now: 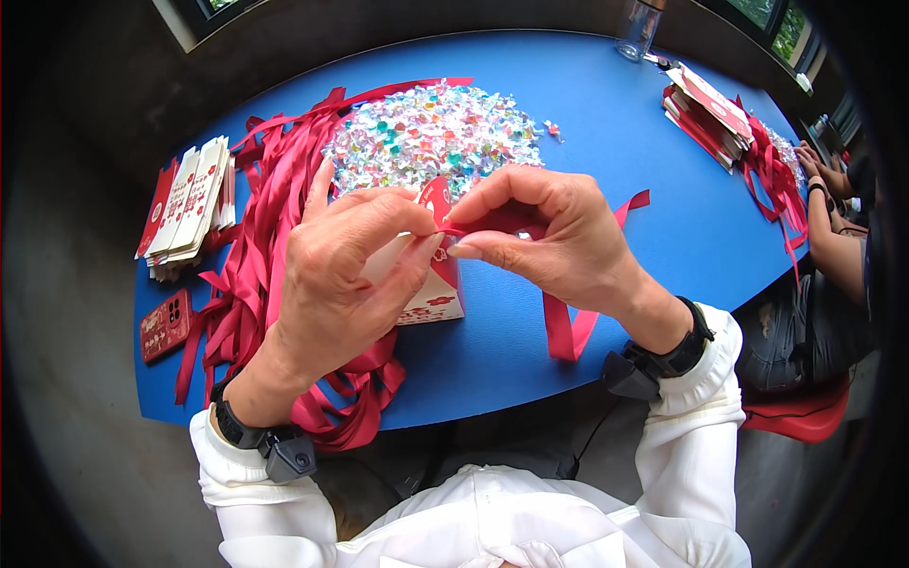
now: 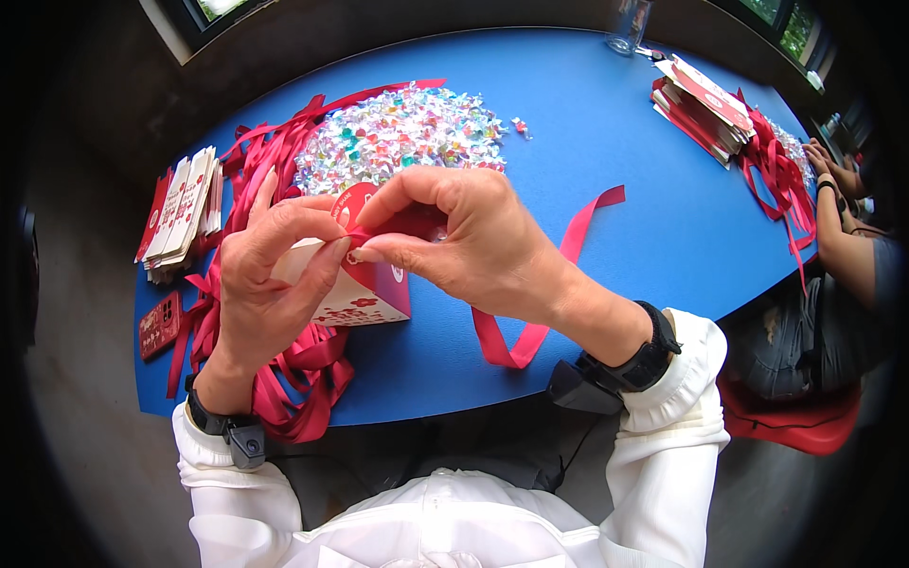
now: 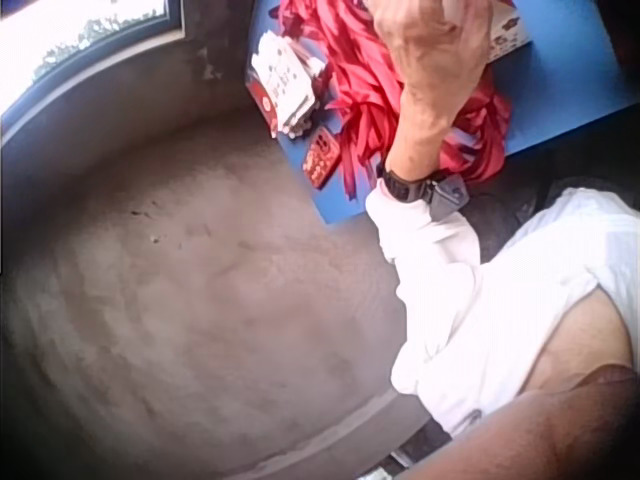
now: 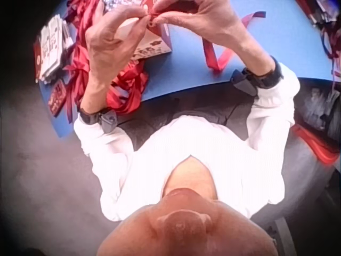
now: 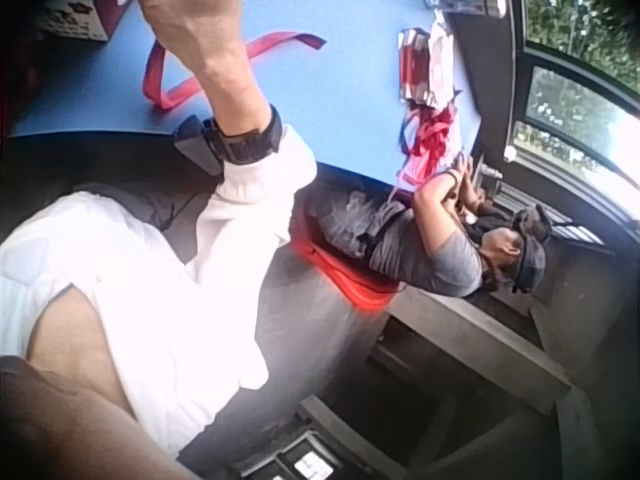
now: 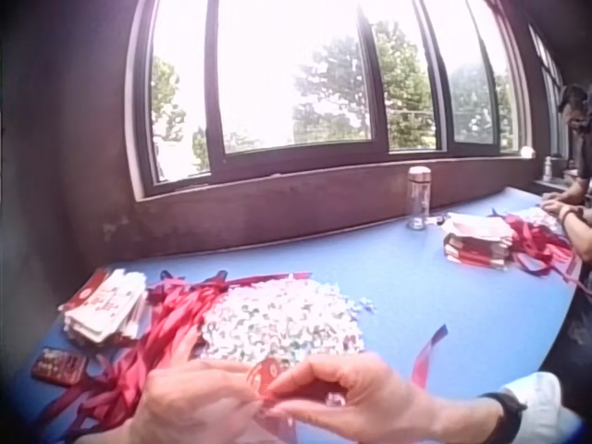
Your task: Assembling a small decorative gift box, filling it with colorful items, and tying it closed with a red ribbon.
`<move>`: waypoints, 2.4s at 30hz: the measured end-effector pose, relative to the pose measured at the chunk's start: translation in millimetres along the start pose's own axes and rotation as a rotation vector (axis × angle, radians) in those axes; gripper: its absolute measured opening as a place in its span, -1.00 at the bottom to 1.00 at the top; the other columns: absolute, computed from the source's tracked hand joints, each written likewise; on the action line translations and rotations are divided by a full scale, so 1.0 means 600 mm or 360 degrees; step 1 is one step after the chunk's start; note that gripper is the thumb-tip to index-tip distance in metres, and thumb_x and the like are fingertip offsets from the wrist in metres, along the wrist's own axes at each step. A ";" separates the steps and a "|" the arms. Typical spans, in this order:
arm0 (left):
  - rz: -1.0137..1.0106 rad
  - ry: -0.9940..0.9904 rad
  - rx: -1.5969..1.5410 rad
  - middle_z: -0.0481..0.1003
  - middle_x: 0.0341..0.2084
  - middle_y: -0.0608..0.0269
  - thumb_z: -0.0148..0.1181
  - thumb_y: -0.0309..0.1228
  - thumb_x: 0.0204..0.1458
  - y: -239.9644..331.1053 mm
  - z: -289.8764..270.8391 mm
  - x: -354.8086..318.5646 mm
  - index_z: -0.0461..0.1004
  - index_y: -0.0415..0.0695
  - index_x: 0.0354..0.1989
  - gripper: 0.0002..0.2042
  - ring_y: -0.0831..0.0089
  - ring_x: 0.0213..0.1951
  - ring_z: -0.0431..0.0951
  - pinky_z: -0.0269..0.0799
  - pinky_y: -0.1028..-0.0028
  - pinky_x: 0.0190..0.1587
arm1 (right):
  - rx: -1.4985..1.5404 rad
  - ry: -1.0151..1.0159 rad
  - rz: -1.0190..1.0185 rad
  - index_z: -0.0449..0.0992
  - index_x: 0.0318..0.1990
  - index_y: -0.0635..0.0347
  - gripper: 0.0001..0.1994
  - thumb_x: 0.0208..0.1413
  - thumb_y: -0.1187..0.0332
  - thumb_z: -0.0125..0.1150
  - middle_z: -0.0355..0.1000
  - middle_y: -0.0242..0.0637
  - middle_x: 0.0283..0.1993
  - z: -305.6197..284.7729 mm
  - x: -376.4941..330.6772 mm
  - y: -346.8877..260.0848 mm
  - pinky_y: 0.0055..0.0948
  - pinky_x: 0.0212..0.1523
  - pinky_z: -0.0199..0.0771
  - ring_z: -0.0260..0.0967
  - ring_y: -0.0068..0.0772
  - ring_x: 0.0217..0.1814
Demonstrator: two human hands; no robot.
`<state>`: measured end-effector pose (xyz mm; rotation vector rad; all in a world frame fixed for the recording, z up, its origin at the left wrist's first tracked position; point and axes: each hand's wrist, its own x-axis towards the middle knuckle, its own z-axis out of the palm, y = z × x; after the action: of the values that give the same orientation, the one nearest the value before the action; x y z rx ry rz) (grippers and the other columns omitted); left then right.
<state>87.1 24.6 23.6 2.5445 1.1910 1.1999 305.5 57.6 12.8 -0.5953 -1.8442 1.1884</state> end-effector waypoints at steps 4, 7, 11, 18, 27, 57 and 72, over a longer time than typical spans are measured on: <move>0.0008 -0.0030 0.0057 0.61 -0.38 0.18 0.34 -0.50 -0.04 0.004 0.000 0.002 0.57 -0.11 -0.37 -0.92 0.25 -0.14 0.64 0.00 -0.27 0.30 | 0.0018 0.0108 0.0162 0.60 -0.18 0.34 -0.87 0.13 0.51 0.32 0.60 -0.27 -0.27 0.004 0.000 -0.004 -0.61 -0.17 0.57 0.52 -0.64 -0.23; 0.0043 -0.0023 0.0074 0.62 -0.40 0.20 0.34 -0.50 -0.05 0.001 0.002 0.001 0.56 -0.10 -0.34 -0.89 0.26 -0.16 0.65 -0.02 -0.27 0.31 | -0.0018 0.0061 0.0165 0.61 -0.22 0.35 -0.91 0.15 0.53 0.28 0.60 -0.29 -0.31 0.002 -0.001 -0.001 -0.61 -0.22 0.56 0.52 -0.65 -0.27; -0.0162 0.0036 -0.0218 0.64 -0.41 0.27 0.39 -0.48 -0.08 0.000 0.011 -0.004 0.47 -0.09 -0.16 -0.70 0.27 -0.23 0.68 -0.07 -0.23 0.34 | -0.0081 0.0123 0.0081 0.60 -0.20 0.36 -0.92 0.16 0.58 0.26 0.53 -0.40 -0.30 0.005 -0.005 0.001 -0.72 -0.34 0.45 0.41 -0.77 -0.33; -0.0162 0.0029 -0.0202 0.67 -0.38 0.27 0.48 -0.43 -0.15 -0.001 0.010 -0.003 0.35 -0.11 0.00 -0.47 0.27 -0.25 0.69 -0.12 -0.10 0.40 | -0.0681 0.0333 -0.0426 0.60 -0.30 0.25 -0.93 0.05 0.57 0.30 0.48 -0.24 -0.41 0.010 0.002 0.014 -0.48 -0.39 0.51 0.51 -0.36 -0.43; -0.0171 -0.0036 -0.0192 0.64 -0.24 0.17 0.47 -0.49 -0.14 0.000 0.003 -0.004 0.41 -0.19 0.00 -0.51 0.33 -0.14 0.67 0.22 0.23 0.23 | -0.1087 0.0293 -0.0833 0.56 -0.22 0.21 -0.81 -0.04 0.57 0.34 0.42 -0.24 -0.33 0.010 0.009 0.015 -0.35 -0.37 0.49 0.48 -0.21 -0.32; -0.0140 0.0086 -0.0022 0.59 -0.38 0.23 0.27 -0.52 -0.02 -0.013 0.011 -0.003 0.58 -0.13 -0.35 -0.94 0.12 0.02 0.52 -0.04 -0.28 0.30 | -0.1261 0.0224 -0.1075 0.55 -0.15 0.20 -0.71 -0.11 0.57 0.29 0.36 -0.27 -0.36 0.011 0.021 0.034 -0.31 -0.38 0.44 0.39 -0.28 -0.34; -0.0083 0.0222 -0.0114 0.54 -0.19 0.07 0.23 -0.58 -0.10 -0.013 0.014 -0.004 0.49 -0.19 -0.40 -0.91 0.05 0.05 0.51 0.31 0.10 0.17 | -0.0932 0.0050 -0.0495 0.46 0.06 0.14 -0.55 0.01 0.28 0.41 0.34 -0.14 -0.27 0.023 0.014 0.016 -0.19 -0.20 0.44 0.39 -0.13 -0.16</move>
<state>87.0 30.3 13.4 2.3974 1.2101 1.4011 288.9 61.5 4.9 -0.6045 -2.1673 0.4244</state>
